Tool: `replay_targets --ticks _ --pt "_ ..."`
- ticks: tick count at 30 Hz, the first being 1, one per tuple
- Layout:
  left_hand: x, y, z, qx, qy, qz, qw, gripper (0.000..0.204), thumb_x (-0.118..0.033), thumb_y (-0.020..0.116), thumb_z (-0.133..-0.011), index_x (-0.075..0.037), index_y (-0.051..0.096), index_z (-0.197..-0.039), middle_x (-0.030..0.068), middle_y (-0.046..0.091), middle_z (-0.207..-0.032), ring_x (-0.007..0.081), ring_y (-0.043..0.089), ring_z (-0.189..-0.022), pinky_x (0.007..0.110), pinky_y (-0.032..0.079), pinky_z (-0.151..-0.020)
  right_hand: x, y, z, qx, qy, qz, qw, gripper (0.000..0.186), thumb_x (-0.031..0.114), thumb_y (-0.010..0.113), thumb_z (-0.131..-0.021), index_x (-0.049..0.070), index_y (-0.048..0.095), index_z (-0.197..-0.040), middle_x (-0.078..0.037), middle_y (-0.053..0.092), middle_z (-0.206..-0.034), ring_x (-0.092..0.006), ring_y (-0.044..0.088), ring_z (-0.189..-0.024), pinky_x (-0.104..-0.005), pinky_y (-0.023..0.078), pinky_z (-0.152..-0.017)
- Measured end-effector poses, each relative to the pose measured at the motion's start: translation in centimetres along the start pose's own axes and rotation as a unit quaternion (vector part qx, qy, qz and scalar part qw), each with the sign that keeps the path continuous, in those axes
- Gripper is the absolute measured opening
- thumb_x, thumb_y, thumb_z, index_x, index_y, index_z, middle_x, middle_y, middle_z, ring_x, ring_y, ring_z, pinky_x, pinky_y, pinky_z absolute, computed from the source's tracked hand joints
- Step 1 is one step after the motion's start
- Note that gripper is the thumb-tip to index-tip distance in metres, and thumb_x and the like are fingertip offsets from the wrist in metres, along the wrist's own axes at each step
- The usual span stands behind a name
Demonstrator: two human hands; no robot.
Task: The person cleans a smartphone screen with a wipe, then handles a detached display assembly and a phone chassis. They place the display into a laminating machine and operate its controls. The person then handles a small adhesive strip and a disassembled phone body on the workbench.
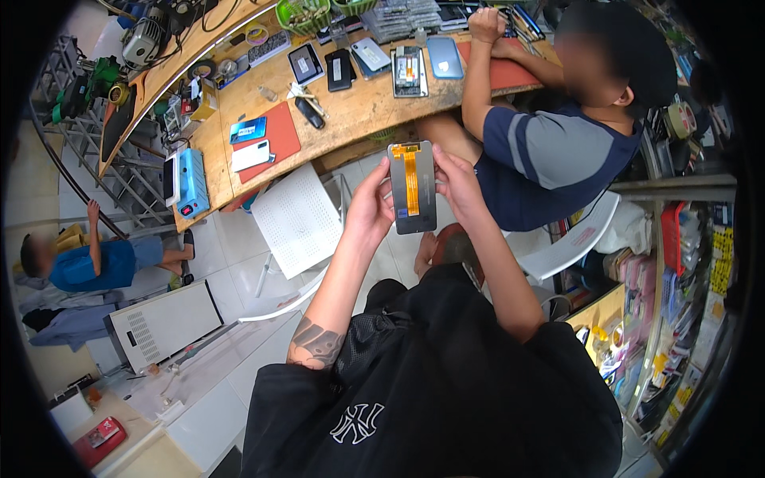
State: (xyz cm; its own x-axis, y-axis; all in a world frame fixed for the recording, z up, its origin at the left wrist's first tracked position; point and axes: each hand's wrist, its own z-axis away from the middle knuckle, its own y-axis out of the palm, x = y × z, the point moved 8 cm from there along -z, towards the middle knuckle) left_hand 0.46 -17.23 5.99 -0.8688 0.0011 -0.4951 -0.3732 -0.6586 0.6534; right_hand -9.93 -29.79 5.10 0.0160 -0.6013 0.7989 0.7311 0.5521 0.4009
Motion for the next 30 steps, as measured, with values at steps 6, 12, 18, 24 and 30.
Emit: replay_targets --ticks 6,12,18,24,30 --pt "-2.3 3.4 -3.1 0.023 0.058 0.0 0.998 0.039 -0.03 0.059 -0.111 -0.005 0.059 -0.14 0.0142 0.072 -0.125 0.0236 0.076 -0.108 0.04 0.066 -0.088 5.4 -0.2 -2.1 0.04 -0.05 0.017 0.998 0.03 0.032 0.06 -0.111 0.007 0.074 -0.12 0.002 0.073 -0.102 -0.0064 0.067 -0.087 -0.0259 0.054 -0.077" --pt "-5.6 6.6 -3.0 0.048 0.142 -0.066 0.987 0.03 -0.02 0.055 -0.113 -0.004 0.063 -0.136 0.0065 0.074 -0.119 0.0139 0.074 -0.101 0.031 0.063 -0.086 9.3 0.6 -2.3 0.045 -0.099 0.03 0.994 0.027 0.024 0.064 -0.109 0.002 0.075 -0.12 0.0 0.073 -0.103 -0.0045 0.065 -0.088 -0.0223 0.051 -0.072" --pt "-9.7 9.0 -3.9 0.049 0.179 -0.109 0.977 0.031 -0.023 0.057 -0.113 -0.003 0.063 -0.136 0.0019 0.075 -0.099 0.0056 0.072 -0.079 0.02 0.058 -0.066 13.2 2.2 -3.7 0.032 -0.143 0.064 0.987 0.027 0.022 0.07 -0.105 -0.001 0.076 -0.12 -0.002 0.075 -0.099 -0.0061 0.067 -0.084 -0.0235 0.054 -0.069" --pt "-17.0 10.0 -5.2 0.024 0.22 -0.16 0.962 0.028 -0.012 0.066 -0.108 0.001 0.062 -0.132 0.0133 0.078 -0.117 0.0161 0.075 -0.103 0.03 0.06 -0.089 16.5 6.5 -6.8 0.06 -0.173 0.111 0.977 0.026 0.019 0.064 -0.109 -0.002 0.071 -0.123 -0.002 0.072 -0.097 -0.0086 0.067 -0.084 -0.0242 0.055 -0.074" --pt "-26.3 12.0 -9.2 0.085 0.237 -0.152 0.956 0.028 -0.012 0.065 -0.107 -0.002 0.061 -0.133 0.0097 0.076 -0.115 0.0149 0.076 -0.097 0.03 0.063 -0.082 18.8 10.9 -10.9 0.119 -0.142 0.139 0.973 0.029 0.019 0.064 -0.109 -0.004 0.068 -0.127 -0.005 0.074 -0.104 -0.0088 0.069 -0.089 -0.0258 0.057 -0.075"
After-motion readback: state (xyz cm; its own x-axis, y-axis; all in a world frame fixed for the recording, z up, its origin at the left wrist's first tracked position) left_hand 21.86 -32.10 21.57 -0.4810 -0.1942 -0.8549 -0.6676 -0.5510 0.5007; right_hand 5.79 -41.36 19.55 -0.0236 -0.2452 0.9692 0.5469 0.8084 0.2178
